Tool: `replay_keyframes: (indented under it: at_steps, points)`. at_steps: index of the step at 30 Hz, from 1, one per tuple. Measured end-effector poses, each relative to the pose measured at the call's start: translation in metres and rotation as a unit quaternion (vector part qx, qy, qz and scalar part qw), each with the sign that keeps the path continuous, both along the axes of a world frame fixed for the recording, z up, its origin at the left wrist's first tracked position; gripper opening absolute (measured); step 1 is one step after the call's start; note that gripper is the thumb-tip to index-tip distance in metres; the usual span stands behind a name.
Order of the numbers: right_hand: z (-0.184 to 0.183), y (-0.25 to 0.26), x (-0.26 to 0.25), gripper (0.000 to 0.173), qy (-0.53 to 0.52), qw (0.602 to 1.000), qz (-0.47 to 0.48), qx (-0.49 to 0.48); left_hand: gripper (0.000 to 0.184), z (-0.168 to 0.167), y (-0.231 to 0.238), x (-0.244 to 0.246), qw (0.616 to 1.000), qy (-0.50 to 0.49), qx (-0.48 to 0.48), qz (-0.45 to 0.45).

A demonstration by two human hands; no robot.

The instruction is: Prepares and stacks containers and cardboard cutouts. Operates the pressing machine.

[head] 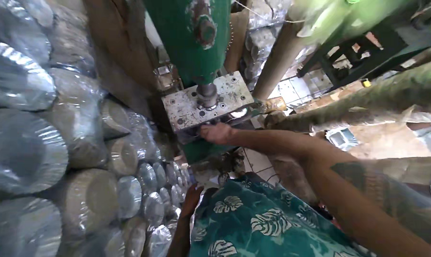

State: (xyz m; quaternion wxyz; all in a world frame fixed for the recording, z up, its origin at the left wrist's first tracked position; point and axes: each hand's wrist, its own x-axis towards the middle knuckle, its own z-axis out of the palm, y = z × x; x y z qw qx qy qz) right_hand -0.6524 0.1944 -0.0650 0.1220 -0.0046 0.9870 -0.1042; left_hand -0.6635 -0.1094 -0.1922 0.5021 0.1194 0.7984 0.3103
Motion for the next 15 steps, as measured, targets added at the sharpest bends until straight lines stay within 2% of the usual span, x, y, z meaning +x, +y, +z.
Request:
replay_keyframes:
  at_steps: [2, 6, 7, 9, 11, 13, 15]
  points:
    - [0.0, -0.027, -0.028, 0.038, -0.037, 0.999, -0.03, -0.012, 0.054, 0.008, -0.002, 0.0, 1.0, 0.003, 0.006, 0.027]
    - [0.01, -0.021, -0.033, 0.042, -0.092, 0.995, 0.015, 0.029, 0.051, 0.017, -0.012, 0.015, 0.995, 0.024, 0.013, 0.097]
    - [0.01, -0.026, -0.031, 0.043, -0.095, 0.995, -0.004, 0.023, 0.051, 0.014, -0.017, 0.024, 0.995, 0.016, 0.005, 0.1]
    - [0.025, -0.034, -0.012, 0.048, -0.095, 0.995, -0.036, -0.017, 0.053, 0.009, -0.024, 0.034, 0.998, 0.001, -0.025, 0.05]
    - [0.082, -0.038, 0.045, 0.061, -0.09, 0.991, -0.017, -0.102, 0.058, 0.002, -0.03, 0.042, 0.999, -0.016, -0.043, 0.001]
    - [0.185, -0.023, 0.126, 0.059, -0.075, 0.973, 0.021, -0.219, 0.057, -0.011, -0.032, 0.05, 0.999, -0.031, -0.027, -0.004]
    - [0.283, 0.007, 0.209, 0.064, 0.029, 0.967, 0.031, -0.252, 0.058, -0.019, -0.026, 0.054, 0.999, -0.039, -0.016, -0.017]
